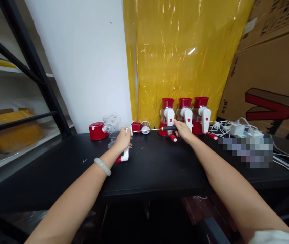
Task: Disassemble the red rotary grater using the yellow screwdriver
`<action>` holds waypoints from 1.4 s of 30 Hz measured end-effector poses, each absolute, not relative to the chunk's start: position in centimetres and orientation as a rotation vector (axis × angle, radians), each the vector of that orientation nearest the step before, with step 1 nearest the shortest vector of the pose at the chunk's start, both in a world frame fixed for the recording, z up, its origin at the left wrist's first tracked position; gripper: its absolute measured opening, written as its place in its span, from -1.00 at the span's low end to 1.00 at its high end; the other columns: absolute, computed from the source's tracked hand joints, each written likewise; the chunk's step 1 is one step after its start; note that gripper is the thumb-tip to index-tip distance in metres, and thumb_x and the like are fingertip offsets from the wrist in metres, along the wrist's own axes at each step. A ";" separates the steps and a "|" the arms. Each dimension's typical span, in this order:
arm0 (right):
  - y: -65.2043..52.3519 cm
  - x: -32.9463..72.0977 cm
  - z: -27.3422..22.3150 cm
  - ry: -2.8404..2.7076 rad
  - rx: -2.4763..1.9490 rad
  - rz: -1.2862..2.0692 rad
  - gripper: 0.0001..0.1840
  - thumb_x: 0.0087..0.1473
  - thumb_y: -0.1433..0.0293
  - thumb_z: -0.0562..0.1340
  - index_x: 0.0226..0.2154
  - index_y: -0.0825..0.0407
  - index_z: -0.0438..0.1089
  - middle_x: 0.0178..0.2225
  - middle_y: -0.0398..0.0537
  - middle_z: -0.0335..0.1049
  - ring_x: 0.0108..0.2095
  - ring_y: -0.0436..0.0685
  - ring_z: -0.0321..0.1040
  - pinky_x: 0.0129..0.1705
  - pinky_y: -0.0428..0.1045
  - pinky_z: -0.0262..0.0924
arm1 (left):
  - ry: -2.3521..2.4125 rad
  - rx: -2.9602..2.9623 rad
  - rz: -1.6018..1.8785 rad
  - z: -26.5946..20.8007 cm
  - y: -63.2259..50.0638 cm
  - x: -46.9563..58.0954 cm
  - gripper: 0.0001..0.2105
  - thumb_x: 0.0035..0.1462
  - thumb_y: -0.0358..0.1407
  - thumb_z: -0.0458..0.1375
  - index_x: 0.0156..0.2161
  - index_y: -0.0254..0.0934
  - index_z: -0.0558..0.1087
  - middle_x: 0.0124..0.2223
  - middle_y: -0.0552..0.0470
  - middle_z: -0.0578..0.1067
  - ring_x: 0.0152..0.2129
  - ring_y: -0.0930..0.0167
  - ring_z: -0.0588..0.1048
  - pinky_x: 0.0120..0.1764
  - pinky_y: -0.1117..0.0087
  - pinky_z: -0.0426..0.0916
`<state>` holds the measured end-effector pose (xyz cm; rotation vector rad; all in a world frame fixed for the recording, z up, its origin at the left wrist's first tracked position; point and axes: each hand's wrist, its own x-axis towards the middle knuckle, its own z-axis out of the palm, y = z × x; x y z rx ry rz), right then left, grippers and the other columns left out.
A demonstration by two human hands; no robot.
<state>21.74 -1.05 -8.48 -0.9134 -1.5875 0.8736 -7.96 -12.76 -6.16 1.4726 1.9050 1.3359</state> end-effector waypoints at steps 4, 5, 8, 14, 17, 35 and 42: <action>-0.7 21.9 -8.7 -1.545 -0.803 0.946 -0.31 -0.05 -0.34 0.25 -0.51 -0.07 0.19 -0.76 -0.28 0.08 -0.70 -0.03 0.00 -0.62 -0.05 -0.06 | 1.864 1.433 1.273 -6.3 -12.8 -7.8 -0.79 0.44 -0.14 -0.13 -0.03 -0.21 0.21 -0.30 0.04 0.40 -0.70 0.50 0.39 -0.65 0.49 0.33; -0.6 21.8 -8.7 -1.542 -0.790 0.965 -0.32 -0.06 -0.33 0.26 -0.51 -0.07 0.19 -0.76 -0.29 0.08 -0.69 -0.03 -0.01 -0.61 -0.06 -0.06 | 1.865 1.435 1.268 -6.4 -12.7 -7.9 -0.79 0.44 -0.14 -0.13 -0.02 -0.21 0.21 -0.29 0.04 0.40 -0.69 0.50 0.39 -0.65 0.50 0.32; -0.3 21.6 -9.1 -1.533 -0.774 0.978 -0.33 -0.08 -0.31 0.30 -0.48 -0.06 0.23 -0.72 -0.29 0.11 -0.66 -0.03 0.03 -0.59 -0.06 -0.04 | 1.879 1.454 1.266 -6.6 -12.5 -8.4 -0.78 0.43 -0.10 -0.12 -0.05 -0.20 0.20 -0.30 0.04 0.41 -0.68 0.49 0.40 -0.64 0.49 0.32; 0.1 21.3 -9.9 -1.466 -0.733 1.025 -0.36 -0.19 -0.25 0.40 -0.40 -0.06 0.34 -0.53 -0.25 0.29 -0.55 -0.02 0.19 -0.49 -0.05 0.12 | 1.873 1.435 1.306 -6.7 -12.2 -8.8 -0.79 0.42 -0.10 -0.09 -0.06 -0.19 0.21 -0.32 0.05 0.41 -0.67 0.44 0.41 -0.61 0.44 0.36; -0.1 21.3 -9.8 -1.444 -0.718 1.055 -0.38 -0.23 -0.18 0.45 -0.37 -0.06 0.37 -0.44 -0.23 0.34 -0.48 0.00 0.24 -0.45 -0.05 0.17 | 1.874 1.446 1.317 -6.6 -12.3 -8.8 -0.78 0.41 -0.08 -0.07 -0.08 -0.18 0.22 -0.35 0.06 0.41 -0.66 0.43 0.42 -0.59 0.43 0.37; -0.5 21.8 -8.8 -1.300 -0.629 1.229 -0.50 -0.23 0.04 0.49 -0.35 -0.11 0.30 -0.38 -0.21 0.32 -0.33 0.10 0.32 -0.33 0.01 0.26 | 1.841 1.434 1.295 -6.5 -12.8 -8.0 -0.79 0.43 -0.11 -0.10 -0.09 -0.21 0.21 -0.35 0.07 0.39 -0.68 0.47 0.39 -0.60 0.46 0.35; 0.1 21.9 -9.9 -1.623 -0.939 0.748 -0.37 0.04 -0.31 0.18 -0.47 -0.08 0.30 -0.61 -0.22 0.20 -0.53 0.08 0.16 -0.41 0.03 0.11 | 1.871 1.425 1.295 -6.4 -12.6 -8.3 -0.78 0.43 -0.12 -0.11 -0.06 -0.22 0.23 -0.34 0.06 0.40 -0.69 0.46 0.39 -0.62 0.46 0.34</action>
